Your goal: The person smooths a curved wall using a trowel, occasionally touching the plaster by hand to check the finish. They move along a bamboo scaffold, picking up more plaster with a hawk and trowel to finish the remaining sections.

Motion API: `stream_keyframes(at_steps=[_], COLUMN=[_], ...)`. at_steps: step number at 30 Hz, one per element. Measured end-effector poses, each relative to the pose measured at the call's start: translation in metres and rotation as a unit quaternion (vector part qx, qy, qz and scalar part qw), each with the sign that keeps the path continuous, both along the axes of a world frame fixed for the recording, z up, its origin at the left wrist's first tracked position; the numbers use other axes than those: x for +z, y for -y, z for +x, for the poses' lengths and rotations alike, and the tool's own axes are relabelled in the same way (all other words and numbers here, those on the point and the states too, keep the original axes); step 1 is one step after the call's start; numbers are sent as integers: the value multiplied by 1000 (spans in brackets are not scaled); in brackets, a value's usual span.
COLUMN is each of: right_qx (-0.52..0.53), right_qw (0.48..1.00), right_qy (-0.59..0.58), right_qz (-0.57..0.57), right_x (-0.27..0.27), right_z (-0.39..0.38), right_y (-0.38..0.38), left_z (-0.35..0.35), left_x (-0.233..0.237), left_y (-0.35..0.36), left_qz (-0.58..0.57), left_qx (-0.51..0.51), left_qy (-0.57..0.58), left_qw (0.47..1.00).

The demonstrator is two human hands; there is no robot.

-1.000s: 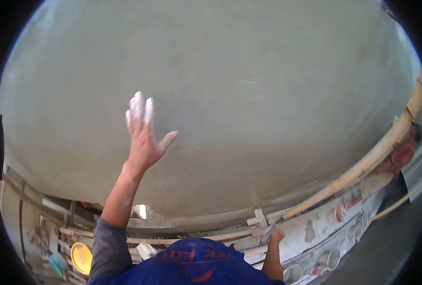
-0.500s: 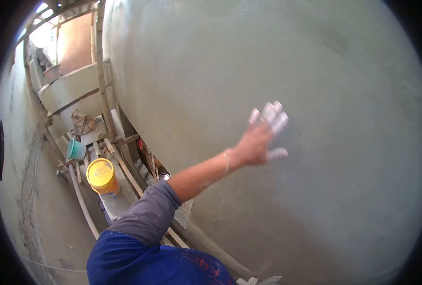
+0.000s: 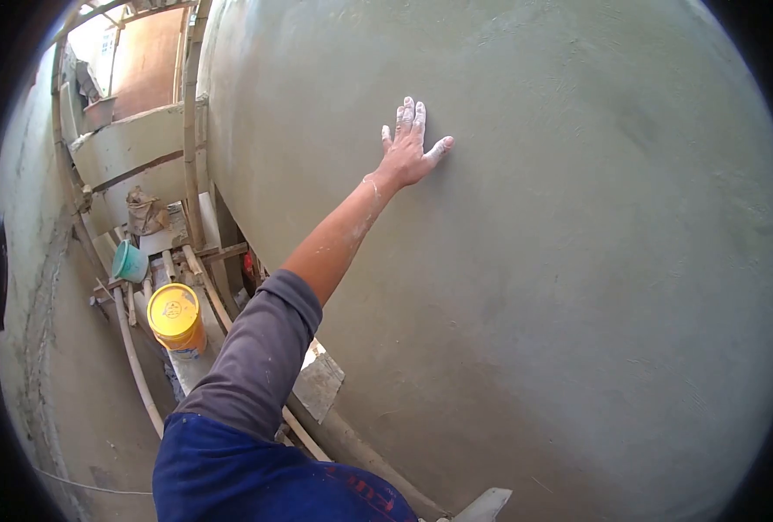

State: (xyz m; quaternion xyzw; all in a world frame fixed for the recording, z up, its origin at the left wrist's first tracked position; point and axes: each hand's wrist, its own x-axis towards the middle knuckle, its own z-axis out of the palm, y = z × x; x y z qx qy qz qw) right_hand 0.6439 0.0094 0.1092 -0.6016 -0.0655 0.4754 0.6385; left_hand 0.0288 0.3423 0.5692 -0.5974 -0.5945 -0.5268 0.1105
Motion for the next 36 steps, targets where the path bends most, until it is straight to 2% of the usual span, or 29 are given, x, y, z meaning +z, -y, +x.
stream_keyframes(at_steps=[6,7,9,11,12,13,14,15,16,18,19,21,24,25,27,31,34,36], right_qx=[53,68,110,162,190,223,261,299,338,403,434,449,489,485,460,408,394,412], right_qw=[998,997,992,982,974,964,949,932,914,888,874,876,859,856,852,815,776,767], right_qy=[6,2,-16,-42,-57,-81,-106,-132,-161,-184,-193,-131,-135,-159,-225,-375,-442,-454], right_qz=[36,42,64,90,105,122,139,153,159,120,101,116,71,78,106,171,216,188], right_x=[26,29,32,39,42,43,44,50,54,128,161,181,183,185,191,204,194,208], right_z=[-11,-15,-21,-33,-40,-44,-50,-57,-64,-123,-153,-191,-202,-209,-219,-231,-227,-233], right_y=[-11,-15,-23,-37,-45,-52,-61,-71,-80,-74,-72,-73,-77,-77,-72,-66,-69,-64], left_z=[13,21,41,58,76,91,107,122,138,162,169,181,188,182,186,191,216,219], left_x=[-4,-13,-49,-92,-118,-152,-184,-210,-239,-270,-273,-274,-288,-271,-281,-255,-271,-241], left_y=[22,29,46,83,105,118,133,149,161,185,190,193,187,198,194,216,208,214], left_qz=[16,46,188,212,216,110,57,-23,-82,-254,-262,-275,-321,-325,-323,-284,-243,-217], left_qx=[-7,-24,-36,-195,-232,-369,-440,-527,-568,-662,-698,-760,-773,-758,-760,-746,-755,-706], left_qy=[-12,-4,-26,23,27,73,41,39,47,162,195,256,265,285,305,362,422,448], left_qw=[1000,999,981,957,948,920,895,848,818,687,638,531,479,488,475,481,439,504])
